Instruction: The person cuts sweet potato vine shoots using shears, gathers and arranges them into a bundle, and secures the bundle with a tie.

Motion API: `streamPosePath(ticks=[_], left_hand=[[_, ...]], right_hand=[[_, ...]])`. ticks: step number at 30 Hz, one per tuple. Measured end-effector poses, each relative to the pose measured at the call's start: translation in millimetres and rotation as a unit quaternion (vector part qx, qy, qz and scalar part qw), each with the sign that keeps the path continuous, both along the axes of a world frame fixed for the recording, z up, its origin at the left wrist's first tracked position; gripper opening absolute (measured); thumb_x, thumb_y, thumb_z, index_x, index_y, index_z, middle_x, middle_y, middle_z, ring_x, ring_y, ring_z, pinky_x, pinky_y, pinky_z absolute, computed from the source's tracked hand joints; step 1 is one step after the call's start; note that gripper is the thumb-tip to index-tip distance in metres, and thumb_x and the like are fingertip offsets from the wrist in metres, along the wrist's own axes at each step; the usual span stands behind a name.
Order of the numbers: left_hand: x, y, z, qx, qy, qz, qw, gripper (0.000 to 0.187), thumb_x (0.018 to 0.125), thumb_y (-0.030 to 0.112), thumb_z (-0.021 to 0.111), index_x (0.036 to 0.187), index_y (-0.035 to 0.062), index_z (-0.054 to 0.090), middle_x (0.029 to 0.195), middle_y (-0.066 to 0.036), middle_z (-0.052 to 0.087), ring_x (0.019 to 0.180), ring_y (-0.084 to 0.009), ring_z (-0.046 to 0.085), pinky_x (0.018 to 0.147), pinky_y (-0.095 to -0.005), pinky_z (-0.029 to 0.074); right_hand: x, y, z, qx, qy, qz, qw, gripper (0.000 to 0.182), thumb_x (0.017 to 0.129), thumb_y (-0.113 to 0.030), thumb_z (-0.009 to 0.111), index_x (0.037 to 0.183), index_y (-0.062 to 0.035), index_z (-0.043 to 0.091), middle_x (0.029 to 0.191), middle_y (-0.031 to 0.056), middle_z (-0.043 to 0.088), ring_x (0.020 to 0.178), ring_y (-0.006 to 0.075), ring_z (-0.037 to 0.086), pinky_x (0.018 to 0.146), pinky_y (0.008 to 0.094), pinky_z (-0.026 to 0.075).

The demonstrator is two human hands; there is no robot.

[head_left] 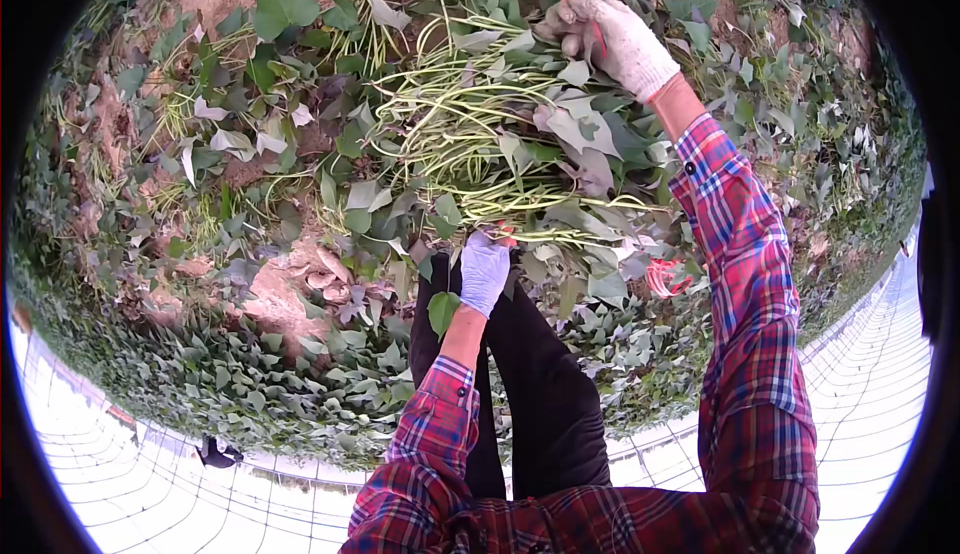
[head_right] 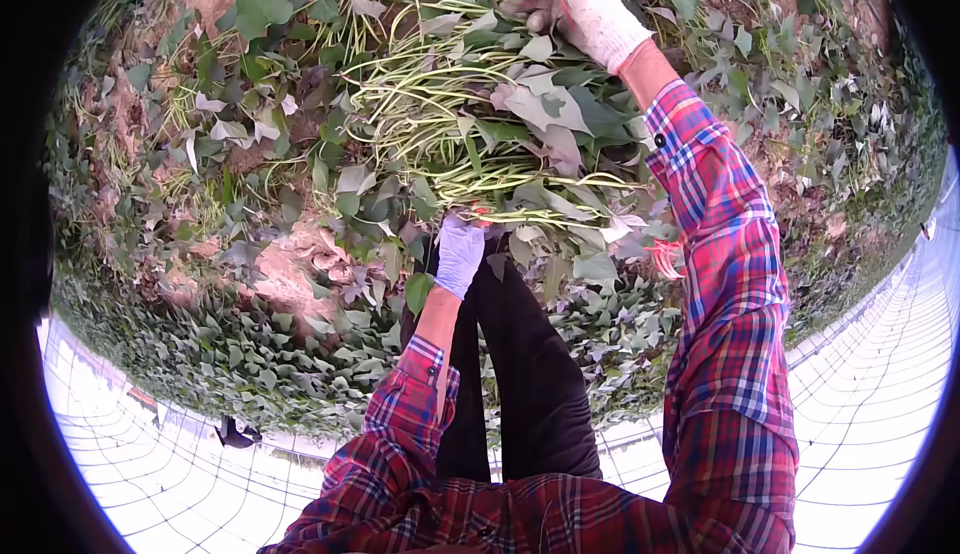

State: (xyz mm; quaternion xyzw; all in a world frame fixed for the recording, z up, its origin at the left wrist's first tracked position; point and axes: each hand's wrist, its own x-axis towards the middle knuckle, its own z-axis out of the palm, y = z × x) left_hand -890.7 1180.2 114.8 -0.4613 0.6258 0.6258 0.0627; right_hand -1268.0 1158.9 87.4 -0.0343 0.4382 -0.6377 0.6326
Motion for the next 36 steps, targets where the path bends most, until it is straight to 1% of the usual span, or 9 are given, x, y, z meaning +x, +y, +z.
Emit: streamPosePath(ticks=[4,8,15,18,23,26,28,32,36], left_hand=[[-9,-9,31,-0.093,-0.034,-0.23,0.968,0.019,0.087,0.019,0.052,0.099,0.0127,0.066,0.08,-0.008,0.064,0.071,-0.0244,0.061,0.061,-0.0362,0.047],[-22,-11,53,-0.256,-0.086,-0.591,0.76,0.033,0.088,0.038,0.047,0.088,0.011,0.066,0.08,-0.008,0.061,0.075,-0.0252,0.058,0.062,-0.043,0.045],[-69,-5,29,-0.121,-0.051,-0.549,0.826,0.048,0.092,0.04,0.043,0.067,0.0077,0.068,0.062,-0.011,0.062,0.064,-0.0306,0.062,0.063,-0.0419,0.048],[-66,-36,33,0.169,-0.058,-0.402,0.898,0.043,0.092,0.041,0.043,0.075,0.0128,0.07,0.066,-0.009,0.063,0.066,-0.029,0.062,0.068,-0.0379,0.048],[-25,-3,24,0.058,0.065,-0.479,0.874,0.041,0.09,0.047,0.047,0.09,0.0126,0.069,0.08,-0.012,0.065,0.071,-0.0317,0.061,0.067,-0.0424,0.047],[-38,7,27,-0.1,0.037,-0.583,0.805,0.051,0.087,0.051,0.049,0.068,0.0078,0.069,0.062,-0.013,0.062,0.061,-0.0338,0.06,0.061,-0.0446,0.046],[-66,-1,37,0.01,0.003,-0.395,0.919,0.057,0.087,0.051,0.051,0.056,0.0048,0.064,0.05,-0.011,0.056,0.052,-0.0281,0.057,0.057,-0.0402,0.046],[-80,-11,32,0.296,0.001,0.05,0.954,0.033,0.09,0.033,0.061,0.079,0.0027,0.067,0.061,0.002,0.058,0.053,-0.0063,0.048,0.051,-0.0237,0.039],[-94,-22,21,0.307,0.081,0.143,0.938,0.032,0.091,0.035,0.061,0.078,0.0066,0.067,0.06,0.002,0.059,0.05,-0.0053,0.048,0.048,-0.021,0.035]], right_hand=[[28,26,44,0.158,0.102,-0.051,0.981,0.022,0.097,-0.028,0.049,0.092,-0.0063,0.054,0.088,-0.0005,0.052,0.07,0.0088,0.046,0.062,0.0222,0.04],[35,38,24,0.198,0.184,-0.057,0.961,0.021,0.097,-0.026,0.049,0.093,-0.0061,0.055,0.088,-0.001,0.055,0.074,0.0081,0.05,0.063,0.0217,0.041],[81,42,-4,0.237,0.239,-0.181,0.924,0.021,0.095,-0.024,0.051,0.092,-0.005,0.06,0.085,-0.0007,0.061,0.08,0.008,0.058,0.063,0.0209,0.041],[61,29,4,0.232,0.239,-0.162,0.929,0.024,0.095,-0.027,0.052,0.092,-0.0054,0.06,0.085,-0.0013,0.061,0.08,0.0094,0.059,0.064,0.0221,0.043],[48,23,5,0.268,0.227,-0.125,0.928,0.027,0.095,-0.03,0.053,0.098,-0.0046,0.062,0.087,-0.0007,0.061,0.082,0.0106,0.06,0.066,0.0238,0.045],[53,24,5,0.26,0.227,-0.151,0.926,0.028,0.095,-0.031,0.053,0.099,-0.0041,0.062,0.089,-0.0004,0.062,0.083,0.011,0.06,0.068,0.024,0.046],[54,25,3,0.248,0.232,-0.16,0.927,0.028,0.095,-0.03,0.052,0.098,-0.0039,0.062,0.089,-0.0002,0.062,0.083,0.011,0.06,0.068,0.024,0.046],[52,16,9,0.246,0.228,-0.146,0.931,0.028,0.095,-0.03,0.052,0.093,-0.0033,0.061,0.088,0.0015,0.062,0.082,0.013,0.06,0.07,0.0252,0.046],[48,-5,29,0.216,0.192,-0.117,0.95,0.031,0.093,-0.032,0.054,0.092,-0.0014,0.061,0.088,0.0037,0.062,0.082,0.0147,0.059,0.074,0.0275,0.045]])
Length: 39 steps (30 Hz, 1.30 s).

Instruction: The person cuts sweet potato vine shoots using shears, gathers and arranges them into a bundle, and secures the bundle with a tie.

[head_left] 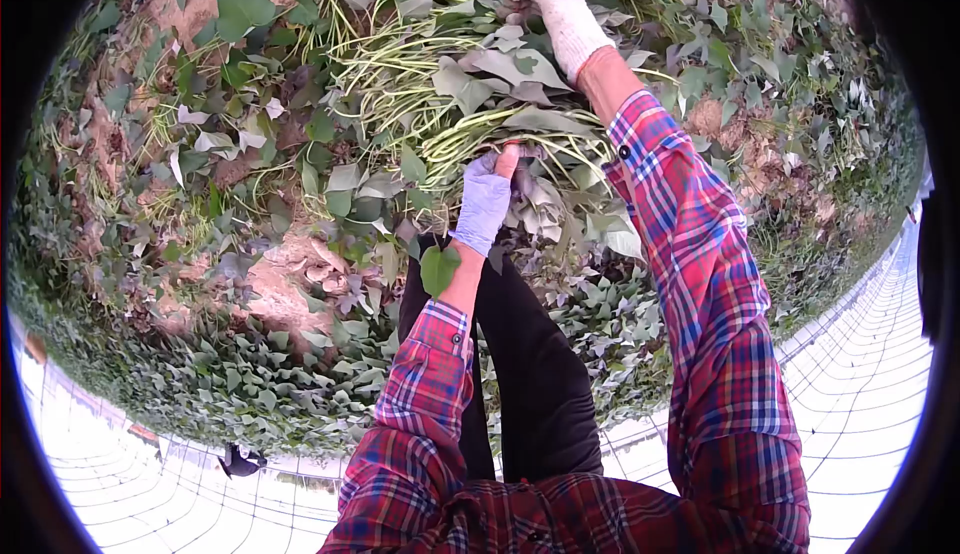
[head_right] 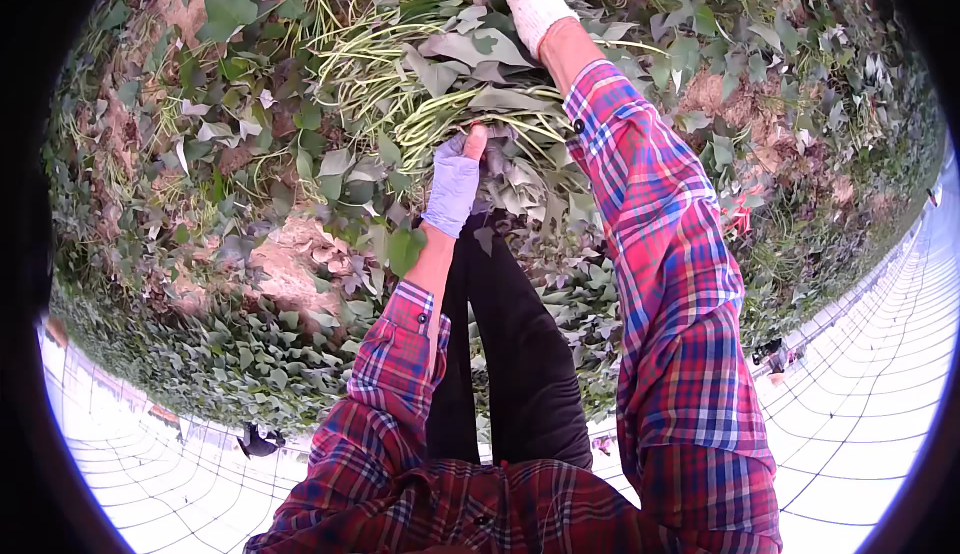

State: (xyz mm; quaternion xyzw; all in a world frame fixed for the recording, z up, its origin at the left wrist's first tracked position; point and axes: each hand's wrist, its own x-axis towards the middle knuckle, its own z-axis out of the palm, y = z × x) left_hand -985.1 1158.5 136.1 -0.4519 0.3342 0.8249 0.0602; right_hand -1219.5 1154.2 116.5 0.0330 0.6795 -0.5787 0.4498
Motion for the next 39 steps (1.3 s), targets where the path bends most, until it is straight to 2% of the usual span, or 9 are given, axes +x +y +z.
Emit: streamPosePath(ticks=[7,12,14,19,21,25,31,36,39], left_hand=[[-9,-18,-34,0.051,-0.016,0.104,0.993,0.039,0.09,0.042,0.058,0.085,0.0043,0.069,0.056,0.0,0.057,0.044,-0.0114,0.054,0.038,-0.0216,0.036],[-13,-17,-49,0.085,-0.121,0.101,0.984,0.04,0.09,0.041,0.057,0.069,0.0077,0.059,0.053,-0.001,0.054,0.041,-0.013,0.054,0.035,-0.0237,0.034],[-13,-17,-46,0.083,-0.149,0.053,0.984,0.043,0.089,0.044,0.058,0.066,0.009,0.053,0.055,-0.002,0.055,0.043,-0.0143,0.053,0.039,-0.0251,0.038],[0,-24,-2,0.075,-0.052,-0.017,0.996,0.033,0.096,0.031,0.051,0.091,0.0031,0.068,0.062,0.0,0.061,0.051,-0.0075,0.051,0.049,-0.0212,0.04],[11,-3,8,-0.002,-0.028,-0.021,0.999,0.034,0.095,0.033,0.053,0.09,0.0022,0.067,0.064,0.001,0.062,0.056,-0.0056,0.053,0.052,-0.0211,0.041],[11,46,21,-0.302,-0.034,-0.229,0.925,0.028,0.089,0.032,0.059,0.09,0.0052,0.066,0.079,-0.015,0.063,0.071,-0.0345,0.058,0.067,-0.0404,0.047],[-20,108,-9,-0.187,-0.159,0.035,0.969,0.037,0.09,0.034,0.06,0.078,-0.0006,0.067,0.064,-0.008,0.062,0.057,-0.0172,0.055,0.058,-0.0296,0.044],[-30,74,1,-0.038,-0.076,0.095,0.992,0.037,0.097,0.028,0.049,0.082,-0.0008,0.066,0.063,-0.004,0.061,0.053,-0.0094,0.052,0.053,-0.0246,0.043],[-38,67,13,-0.086,-0.046,0.017,0.995,0.034,0.096,0.028,0.05,0.082,0.001,0.065,0.062,-0.003,0.061,0.051,-0.0085,0.051,0.049,-0.0223,0.04]], right_hand=[[-4,-22,17,0.036,-0.045,0.037,0.998,0.028,0.092,-0.032,0.055,0.092,-0.0046,0.062,0.087,0.0041,0.064,0.08,0.0132,0.057,0.075,0.0292,0.042],[89,-8,-13,0.145,0.383,0.045,0.911,0.015,0.09,-0.01,0.054,0.096,0.0023,0.06,0.085,0.0104,0.064,0.081,0.0159,0.061,0.074,0.0282,0.048],[88,2,-22,0.172,0.418,0.087,0.888,0.02,0.087,-0.019,0.057,0.093,-0.0008,0.062,0.093,0.0159,0.06,0.087,0.0339,0.059,0.078,0.0391,0.048],[77,-7,-44,0.188,0.507,0.129,0.832,0.017,0.086,-0.021,0.059,0.088,-0.0042,0.061,0.09,0.013,0.058,0.086,0.0325,0.056,0.076,0.0412,0.046],[72,-12,-54,0.188,0.519,0.143,0.822,0.016,0.085,-0.02,0.059,0.088,-0.0044,0.06,0.089,0.0128,0.057,0.086,0.0326,0.055,0.077,0.0412,0.045],[60,-12,-65,0.148,0.537,0.134,0.82,0.015,0.086,-0.02,0.058,0.087,-0.0048,0.06,0.088,0.0125,0.057,0.086,0.0321,0.054,0.078,0.041,0.045],[52,14,-58,0.067,0.369,0.094,0.922,0.019,0.087,-0.019,0.057,0.09,-0.002,0.063,0.087,0.0148,0.061,0.082,0.0324,0.059,0.077,0.0372,0.047],[32,36,-39,-0.148,-0.004,-0.064,0.987,0.023,0.095,-0.016,0.049,0.099,0.0037,0.06,0.093,0.0036,0.064,0.084,0.0105,0.056,0.083,0.0249,0.044],[20,49,-37,-0.163,-0.045,-0.051,0.984,0.016,0.093,-0.013,0.05,0.096,0.0005,0.058,0.091,0.0045,0.061,0.087,0.0126,0.055,0.086,0.0267,0.044]])
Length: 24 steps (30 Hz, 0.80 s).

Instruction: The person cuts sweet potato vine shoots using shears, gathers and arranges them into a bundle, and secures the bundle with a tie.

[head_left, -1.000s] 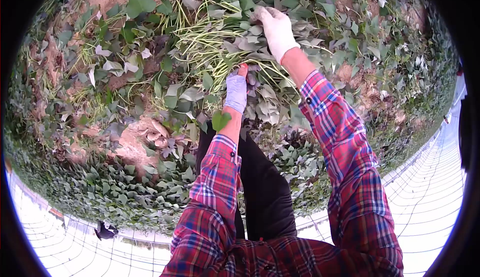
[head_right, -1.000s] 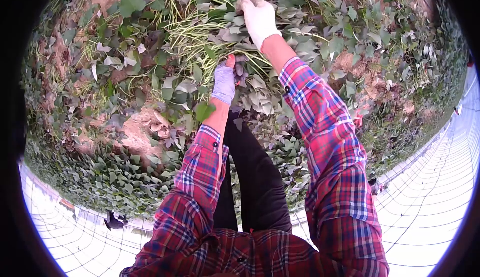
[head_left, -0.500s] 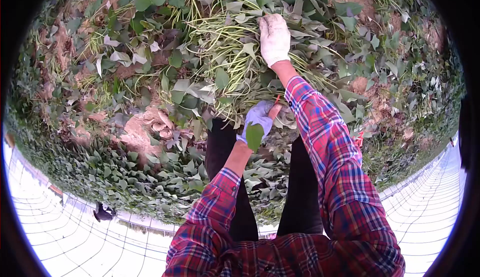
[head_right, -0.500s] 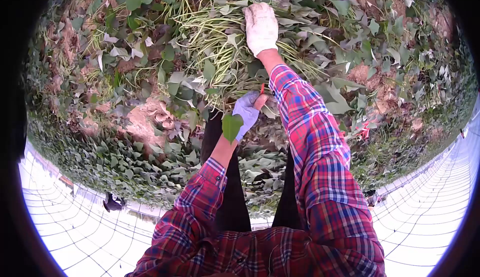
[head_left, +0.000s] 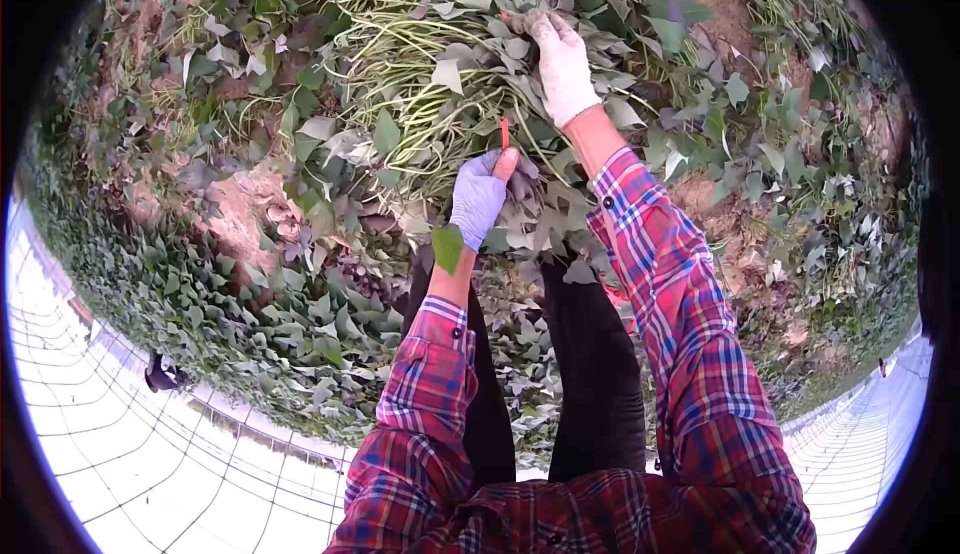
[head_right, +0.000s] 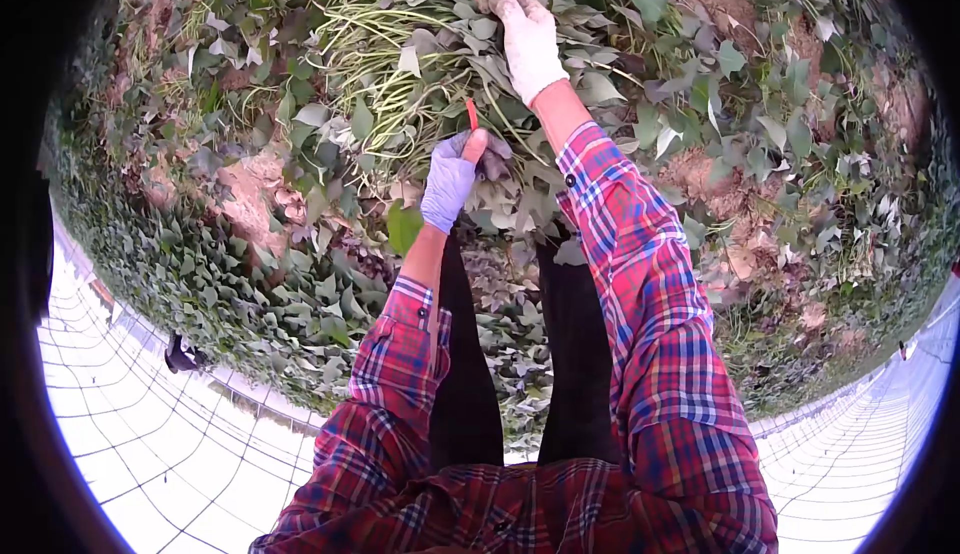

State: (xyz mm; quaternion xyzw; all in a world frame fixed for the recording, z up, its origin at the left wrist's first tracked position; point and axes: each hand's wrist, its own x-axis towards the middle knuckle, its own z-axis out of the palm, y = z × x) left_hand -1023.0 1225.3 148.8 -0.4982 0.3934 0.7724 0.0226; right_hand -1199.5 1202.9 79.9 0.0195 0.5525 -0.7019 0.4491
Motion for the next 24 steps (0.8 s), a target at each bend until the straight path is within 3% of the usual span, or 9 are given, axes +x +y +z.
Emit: streamPosePath(ticks=[3,7,9,13,15,17,20,21,24], left_hand=[[8,12,-12,-0.037,-0.035,-0.017,0.999,0.039,0.095,0.034,0.051,0.082,0.0015,0.066,0.068,-0.002,0.063,0.052,-0.0065,0.049,0.051,-0.0216,0.04],[-6,-3,13,-0.014,0.024,0.013,1.0,0.039,0.094,0.036,0.054,0.072,0.0049,0.062,0.063,0.0,0.06,0.05,-0.0059,0.049,0.047,-0.0203,0.037],[-1,-17,40,-0.027,0.01,-0.037,0.999,0.037,0.094,0.034,0.054,0.074,0.0035,0.063,0.061,0.002,0.058,0.049,-0.005,0.046,0.047,-0.0204,0.034],[1,-31,110,0.013,0.091,-0.041,0.995,0.04,0.093,0.038,0.054,0.071,0.0054,0.062,0.059,0.0,0.058,0.045,-0.0053,0.048,0.043,-0.019,0.03],[9,-32,136,0.046,0.101,-0.042,0.993,0.039,0.094,0.035,0.053,0.073,0.0044,0.064,0.061,0.0,0.058,0.047,-0.0059,0.049,0.045,-0.0204,0.036],[18,-29,154,0.055,0.111,-0.028,0.992,0.04,0.093,0.037,0.055,0.073,0.0036,0.064,0.058,0.0,0.057,0.046,-0.0063,0.049,0.044,-0.0202,0.035],[33,-35,154,0.047,0.129,0.017,0.99,0.04,0.092,0.037,0.055,0.072,0.0031,0.063,0.056,-0.001,0.056,0.044,-0.0076,0.048,0.043,-0.0208,0.033],[34,-43,149,0.033,0.132,0.022,0.991,0.04,0.093,0.037,0.055,0.071,0.0032,0.063,0.055,-0.001,0.055,0.044,-0.0081,0.047,0.043,-0.0213,0.033],[34,-59,98,-0.014,0.141,0.109,0.984,0.043,0.094,0.037,0.052,0.07,0.002,0.06,0.045,0.0,0.042,0.038,-0.0112,0.041,0.04,-0.0248,0.033]], right_hand=[[20,9,-4,-0.051,-0.031,-0.053,0.997,0.013,0.092,-0.011,0.05,0.089,0.0,0.056,0.086,0.004,0.057,0.085,0.014,0.053,0.085,0.0274,0.042],[49,11,30,0.005,0.033,-0.062,0.998,0.017,0.091,-0.014,0.053,0.09,0.0019,0.059,0.086,0.005,0.061,0.081,0.0126,0.054,0.08,0.0254,0.043],[57,9,36,-0.024,0.017,-0.065,0.997,0.018,0.092,-0.014,0.053,0.093,0.0028,0.06,0.088,0.0055,0.063,0.08,0.0114,0.055,0.079,0.025,0.044],[62,9,113,0.081,0.031,-0.048,0.995,0.022,0.092,-0.014,0.051,0.094,0.0051,0.061,0.085,0.0061,0.064,0.078,0.0112,0.057,0.076,0.025,0.046],[66,17,141,0.11,0.048,-0.012,0.993,0.022,0.092,-0.014,0.05,0.092,0.0053,0.061,0.083,0.0055,0.063,0.076,0.0104,0.056,0.074,0.0242,0.045],[74,22,153,0.123,-0.001,0.032,0.992,0.018,0.092,-0.01,0.052,0.1,0.0042,0.06,0.09,0.0039,0.063,0.083,0.01,0.056,0.08,0.0237,0.045],[91,2,148,0.165,0.035,0.127,0.977,0.022,0.092,-0.01,0.05,0.102,0.0069,0.059,0.09,0.0054,0.065,0.081,0.0104,0.058,0.079,0.0248,0.046],[100,-1,109,0.214,0.103,0.197,0.951,0.026,0.091,-0.014,0.052,0.102,0.0073,0.061,0.087,0.0074,0.066,0.08,0.0122,0.059,0.078,0.0265,0.047],[118,-21,38,0.287,0.158,0.286,0.9,0.033,0.085,-0.024,0.056,0.099,0.0052,0.064,0.085,0.0104,0.067,0.079,0.016,0.061,0.076,0.0307,0.047]])
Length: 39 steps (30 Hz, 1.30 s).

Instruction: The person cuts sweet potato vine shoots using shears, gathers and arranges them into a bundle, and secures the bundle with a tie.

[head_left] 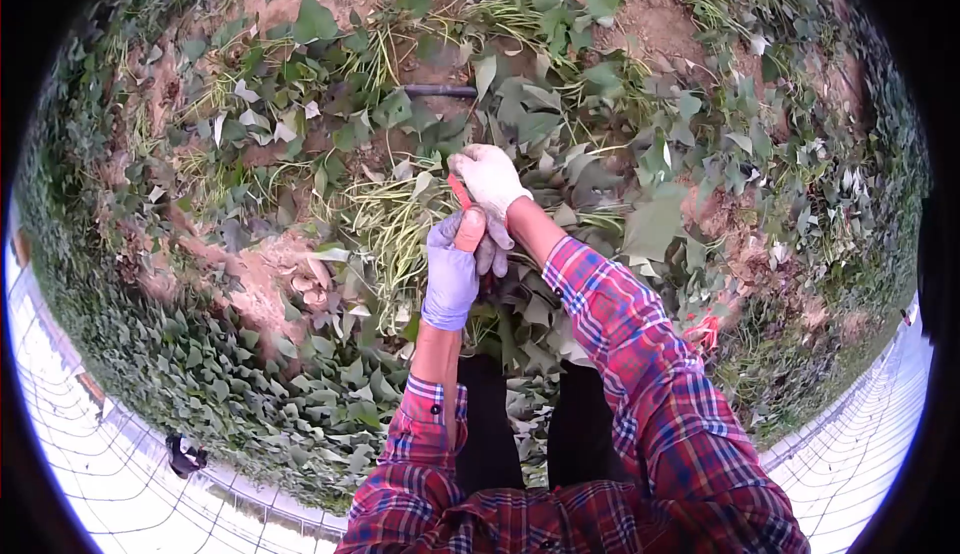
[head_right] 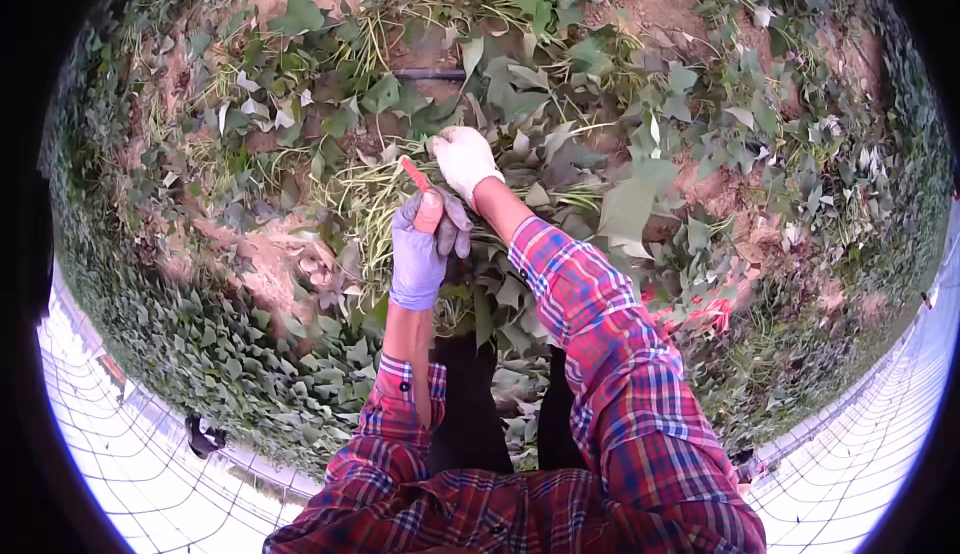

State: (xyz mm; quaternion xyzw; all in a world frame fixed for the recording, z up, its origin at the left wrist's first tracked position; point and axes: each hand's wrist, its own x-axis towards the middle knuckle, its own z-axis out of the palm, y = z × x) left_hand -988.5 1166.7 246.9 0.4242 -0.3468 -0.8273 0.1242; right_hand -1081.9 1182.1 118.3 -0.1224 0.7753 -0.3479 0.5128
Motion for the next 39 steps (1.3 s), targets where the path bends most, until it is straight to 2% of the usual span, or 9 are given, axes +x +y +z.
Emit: streamPosePath(ticks=[2,4,8,14,19,22,26,31,39], left_hand=[[10,-3,-44,-0.008,-0.03,0.039,0.999,0.043,0.095,0.037,0.05,0.072,0.0021,0.059,0.044,0.001,0.038,0.038,-0.0119,0.039,0.042,-0.0262,0.034],[7,-13,-93,-0.042,-0.019,0.116,0.992,0.042,0.097,0.035,0.048,0.077,0.001,0.06,0.046,0.001,0.037,0.043,-0.0111,0.041,0.047,-0.0264,0.037],[-9,-26,-130,-0.066,-0.061,0.12,0.989,0.041,0.098,0.033,0.046,0.082,-0.0012,0.062,0.049,0.002,0.038,0.044,-0.0109,0.041,0.048,-0.0256,0.037],[23,2,-169,-0.047,-0.092,0.154,0.983,0.043,0.096,0.035,0.05,0.078,-0.001,0.063,0.048,0.001,0.04,0.04,-0.0108,0.04,0.044,-0.0273,0.04],[27,2,-186,-0.036,-0.087,0.144,0.985,0.041,0.098,0.031,0.047,0.078,-0.0016,0.062,0.048,0.002,0.04,0.039,-0.0081,0.037,0.04,-0.0265,0.039],[16,-12,-201,-0.073,-0.052,0.152,0.984,0.04,0.097,0.031,0.048,0.078,-0.0017,0.063,0.047,0.001,0.04,0.039,-0.0089,0.038,0.041,-0.0262,0.038],[-1,-38,-226,-0.092,-0.052,0.123,0.987,0.04,0.097,0.031,0.05,0.081,-0.0029,0.064,0.048,0.001,0.043,0.039,-0.0098,0.042,0.041,-0.0259,0.037],[3,-40,-219,-0.093,-0.019,0.079,0.992,0.038,0.097,0.03,0.05,0.084,-0.0032,0.065,0.05,0.0,0.046,0.041,-0.0099,0.043,0.043,-0.0246,0.039],[12,-32,-188,-0.262,0.024,0.072,0.962,0.037,0.1,0.028,0.043,0.106,-0.0019,0.064,0.086,-0.008,0.069,0.079,-0.0118,0.063,0.072,-0.0215,0.046]], right_hand=[[21,5,-54,0.034,0.005,0.109,0.993,0.033,0.085,-0.024,0.057,0.098,0.0053,0.065,0.085,0.011,0.067,0.077,0.0175,0.061,0.073,0.0319,0.048],[24,1,-69,-0.011,-0.2,-0.163,0.966,0.024,0.086,-0.021,0.056,0.086,0.0023,0.063,0.075,0.0074,0.063,0.069,0.0158,0.058,0.066,0.0318,0.047],[9,12,-73,-0.162,-0.253,-0.338,0.892,0.024,0.091,-0.025,0.051,0.09,-0.0022,0.057,0.075,0.0049,0.055,0.061,0.0151,0.049,0.056,0.029,0.04],[42,46,-57,-0.259,-0.272,-0.5,0.78,0.02,0.094,-0.022,0.054,0.091,-0.0025,0.058,0.085,0.0062,0.058,0.083,0.0174,0.054,0.083,0.0327,0.043],[61,50,-56,-0.307,-0.258,-0.515,0.758,0.01,0.093,-0.011,0.051,0.089,-0.0021,0.055,0.081,0.0048,0.057,0.078,0.0161,0.054,0.08,0.03,0.044],[49,36,-58,-0.225,-0.147,-0.414,0.87,0.014,0.093,-0.009,0.047,0.087,0.001,0.056,0.083,0.0042,0.057,0.077,0.0117,0.051,0.077,0.0255,0.041],[31,18,-97,-0.255,-0.101,-0.308,0.911,0.016,0.094,-0.011,0.05,0.089,0.0023,0.058,0.084,0.0041,0.059,0.077,0.0104,0.052,0.075,0.025,0.043],[31,20,-96,-0.29,-0.155,-0.329,0.885,0.016,0.095,-0.013,0.05,0.093,0.0018,0.057,0.085,0.0041,0.059,0.079,0.0097,0.052,0.075,0.0234,0.043],[20,30,-98,-0.292,-0.258,-0.382,0.838,0.013,0.094,-0.017,0.051,0.099,-0.006,0.057,0.09,0.0007,0.059,0.082,0.0094,0.054,0.079,0.0266,0.044]])
